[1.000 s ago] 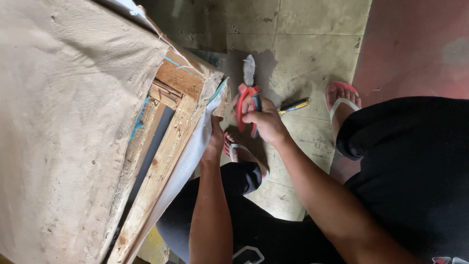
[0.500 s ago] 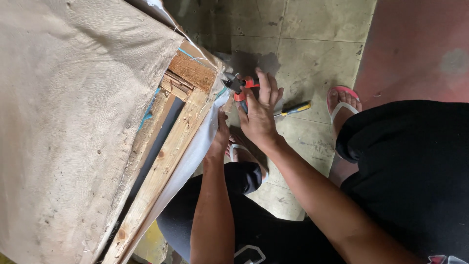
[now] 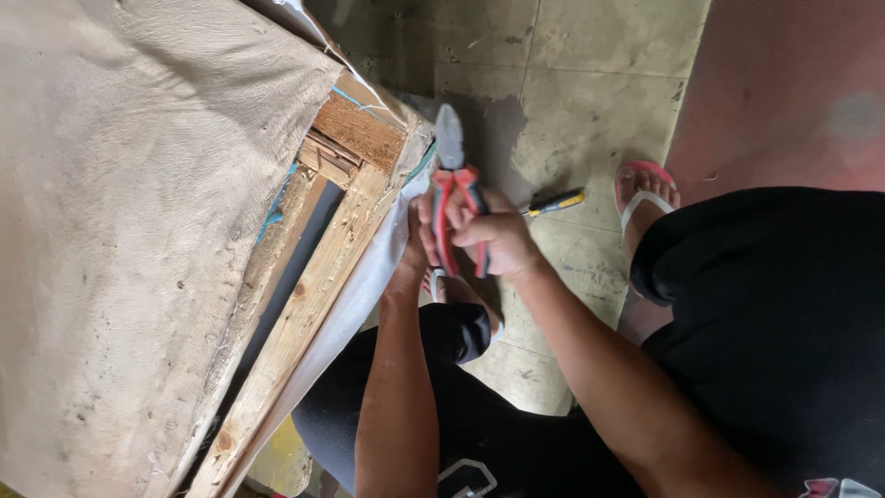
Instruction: Remove staples and plastic lining from a wooden frame using pliers and a screwdriver
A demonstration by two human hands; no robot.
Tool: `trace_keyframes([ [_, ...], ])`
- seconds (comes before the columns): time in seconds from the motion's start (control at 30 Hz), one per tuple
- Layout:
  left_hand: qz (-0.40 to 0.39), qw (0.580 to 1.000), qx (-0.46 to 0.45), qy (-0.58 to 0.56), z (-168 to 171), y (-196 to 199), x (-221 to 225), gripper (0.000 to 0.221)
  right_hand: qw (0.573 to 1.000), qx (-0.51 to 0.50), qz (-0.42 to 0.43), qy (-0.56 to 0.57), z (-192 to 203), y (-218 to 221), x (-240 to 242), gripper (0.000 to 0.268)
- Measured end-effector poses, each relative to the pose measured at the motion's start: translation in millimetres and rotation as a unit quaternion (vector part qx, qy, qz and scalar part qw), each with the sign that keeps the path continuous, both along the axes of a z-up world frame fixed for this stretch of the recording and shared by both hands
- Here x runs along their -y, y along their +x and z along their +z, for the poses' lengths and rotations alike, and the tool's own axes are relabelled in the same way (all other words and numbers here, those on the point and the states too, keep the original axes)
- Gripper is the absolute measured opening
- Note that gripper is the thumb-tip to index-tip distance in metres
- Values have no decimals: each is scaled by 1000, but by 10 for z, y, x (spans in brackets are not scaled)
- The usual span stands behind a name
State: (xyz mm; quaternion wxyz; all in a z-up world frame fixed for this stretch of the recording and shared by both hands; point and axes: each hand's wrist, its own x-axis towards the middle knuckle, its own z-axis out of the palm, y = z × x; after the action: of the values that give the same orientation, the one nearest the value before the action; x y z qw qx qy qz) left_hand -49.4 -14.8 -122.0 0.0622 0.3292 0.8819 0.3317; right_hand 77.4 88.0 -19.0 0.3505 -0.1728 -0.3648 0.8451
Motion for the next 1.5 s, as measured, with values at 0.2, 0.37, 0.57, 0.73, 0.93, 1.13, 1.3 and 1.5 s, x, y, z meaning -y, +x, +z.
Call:
trace_keyframes([
  [0.2, 23, 997, 63, -37, 73, -44, -4, 52, 982, 97, -25, 161, -474, 220, -182, 34],
  [0.37, 34, 996, 15, -87, 796, 99, -189, 47, 858, 285, -127, 409, -455, 132, 47, 55],
  [0.57, 31, 995, -55, -78, 362, -25, -172, 45, 776, 332, -250, 474, -613, -203, 119, 50],
  [0.73, 20, 987, -137, -82, -40, -120, -40, 42, 793, 345, -236, 442, -779, -396, 135, 46],
  [0.93, 5, 974, -216, -73, -428, -176, 12, 40, 977, -186, 12, -106, 349, 192, 218, 25],
  [1.13, 5, 954, -298, -28, -684, -206, -78, 39, 927, 141, -48, 345, -801, 393, -374, 43],
  [1.3, -44, 887, -453, 77, 461, 35, -148, 50, 774, 387, -100, 490, 650, 431, -208, 59],
  [1.5, -193, 812, -548, -61, 152, -69, -269, 22, 656, 375, 17, 655, 1405, -280, -102, 48],
])
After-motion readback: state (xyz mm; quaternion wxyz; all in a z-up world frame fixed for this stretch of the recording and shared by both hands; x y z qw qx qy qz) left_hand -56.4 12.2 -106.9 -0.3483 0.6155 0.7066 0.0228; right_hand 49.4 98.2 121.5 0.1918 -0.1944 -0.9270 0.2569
